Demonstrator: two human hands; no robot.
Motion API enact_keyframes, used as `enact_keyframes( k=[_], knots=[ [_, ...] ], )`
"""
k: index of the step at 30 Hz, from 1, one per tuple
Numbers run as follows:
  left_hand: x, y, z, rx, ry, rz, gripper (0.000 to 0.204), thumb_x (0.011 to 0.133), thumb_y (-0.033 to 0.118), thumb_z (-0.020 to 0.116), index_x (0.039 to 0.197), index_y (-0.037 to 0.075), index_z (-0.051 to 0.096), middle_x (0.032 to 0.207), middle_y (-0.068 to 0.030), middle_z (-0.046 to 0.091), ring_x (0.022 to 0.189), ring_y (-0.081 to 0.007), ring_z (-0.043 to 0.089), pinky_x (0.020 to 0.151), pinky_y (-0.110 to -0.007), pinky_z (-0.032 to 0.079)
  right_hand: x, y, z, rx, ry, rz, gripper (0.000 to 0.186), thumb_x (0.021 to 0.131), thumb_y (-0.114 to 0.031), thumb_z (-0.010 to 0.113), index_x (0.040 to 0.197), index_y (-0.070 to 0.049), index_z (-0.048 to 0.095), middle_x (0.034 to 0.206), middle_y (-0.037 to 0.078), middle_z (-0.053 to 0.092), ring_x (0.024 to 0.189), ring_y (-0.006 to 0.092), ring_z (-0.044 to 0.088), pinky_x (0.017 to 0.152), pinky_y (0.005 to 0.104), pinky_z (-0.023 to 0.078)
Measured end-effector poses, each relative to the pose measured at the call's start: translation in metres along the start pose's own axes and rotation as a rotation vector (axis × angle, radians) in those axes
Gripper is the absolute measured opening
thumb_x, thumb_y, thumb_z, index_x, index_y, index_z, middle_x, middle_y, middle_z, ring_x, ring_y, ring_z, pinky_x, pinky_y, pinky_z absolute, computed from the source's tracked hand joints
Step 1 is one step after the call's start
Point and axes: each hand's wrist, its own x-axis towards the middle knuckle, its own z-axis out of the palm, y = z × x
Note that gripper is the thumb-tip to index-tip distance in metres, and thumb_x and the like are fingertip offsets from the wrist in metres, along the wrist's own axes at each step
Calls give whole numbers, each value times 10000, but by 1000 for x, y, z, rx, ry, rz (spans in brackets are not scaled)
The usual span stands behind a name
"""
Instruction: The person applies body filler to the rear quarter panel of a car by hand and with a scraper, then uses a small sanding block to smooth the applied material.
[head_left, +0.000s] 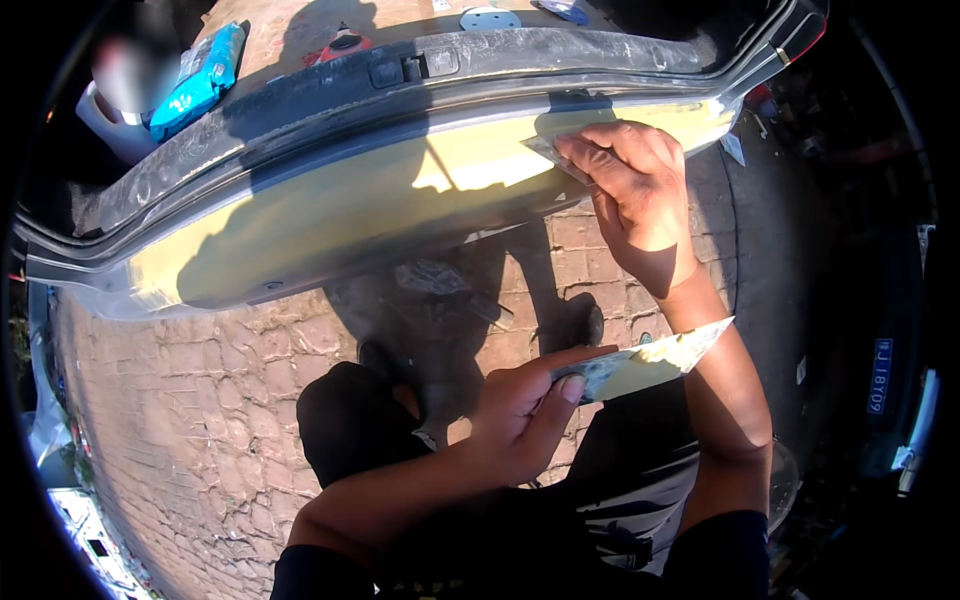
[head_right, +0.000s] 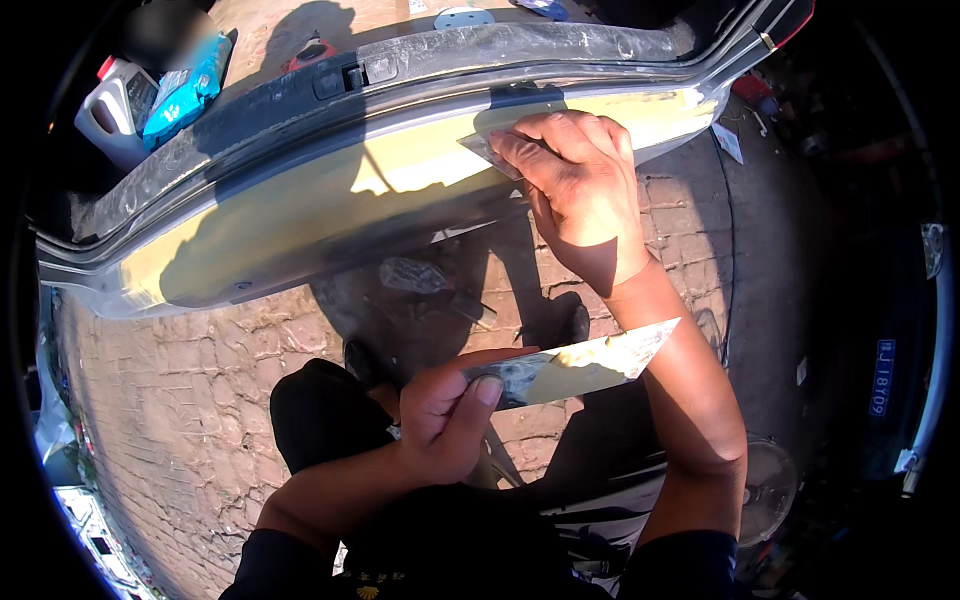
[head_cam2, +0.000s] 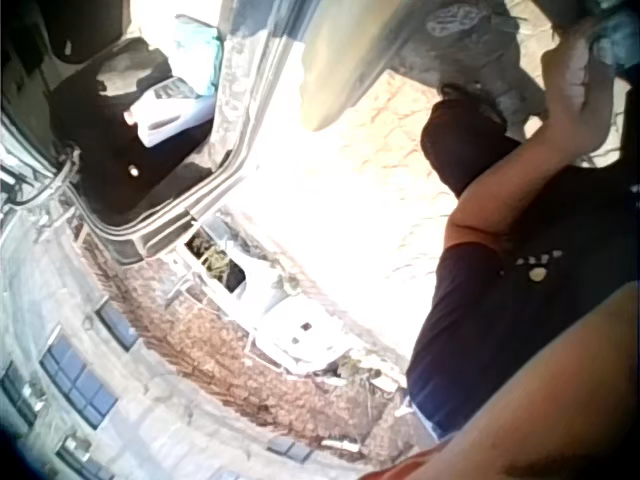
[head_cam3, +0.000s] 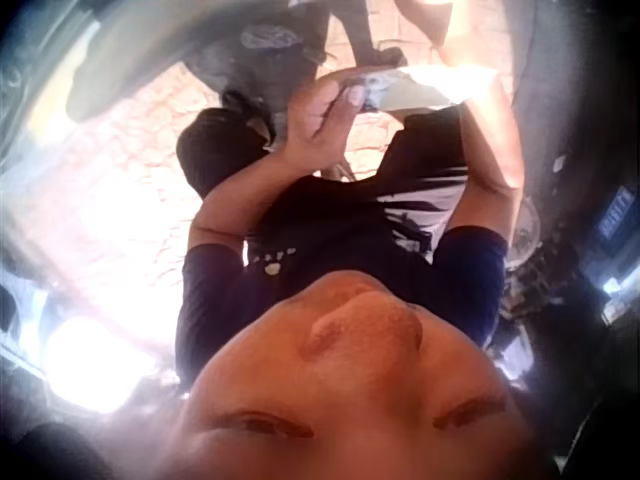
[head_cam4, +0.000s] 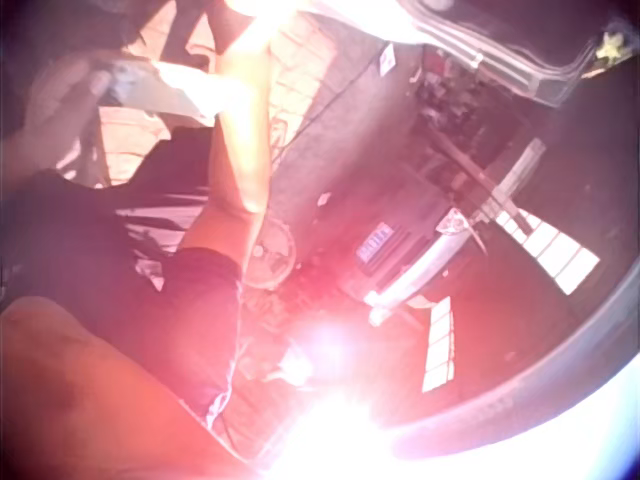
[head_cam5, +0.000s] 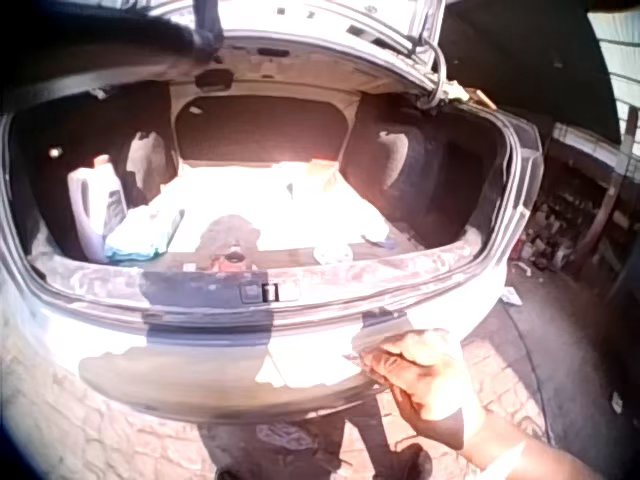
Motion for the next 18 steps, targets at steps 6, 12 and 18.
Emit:
enact_keyframes(
  k=[6, 12, 18],
  knots=[
    [-16, 18, -20, 54, 16, 6, 345, 1133, 123, 483, 1406, -20, 637, 1058, -145, 799, 920, -146, 754, 824, -287, 585, -14, -29, -37, 190, -65, 118, 303, 899, 60, 671, 1164, -41, 778, 1122, 115, 737, 1052, 305, 684, 979, 383, 473],
    [-26, 24, -40, 18, 153, -43, 309, 1126, 117, 499, 1332, -51, 656, 1156, -140, 775, 979, -141, 711, 898, -287, 556, -58, -55, -117, 1536, -137, 498, 304, 1017, -127, 658, 1192, 108, 740, 1156, 291, 702, 1058, 342, 709, 938, 429, 561],
    [-40, 26, -58, -213, 272, -67, 271, 1121, 84, 458, 1296, -59, 608, 1181, -131, 722, 1052, -132, 660, 947, -297, 521, -33, -46, -93, 824, -246, 631, 233, 1064, -30, 597, 1252, 42, 714, 1138, 124, 727, 1016, 232, 681, 942, 323, 510]
  ],
)
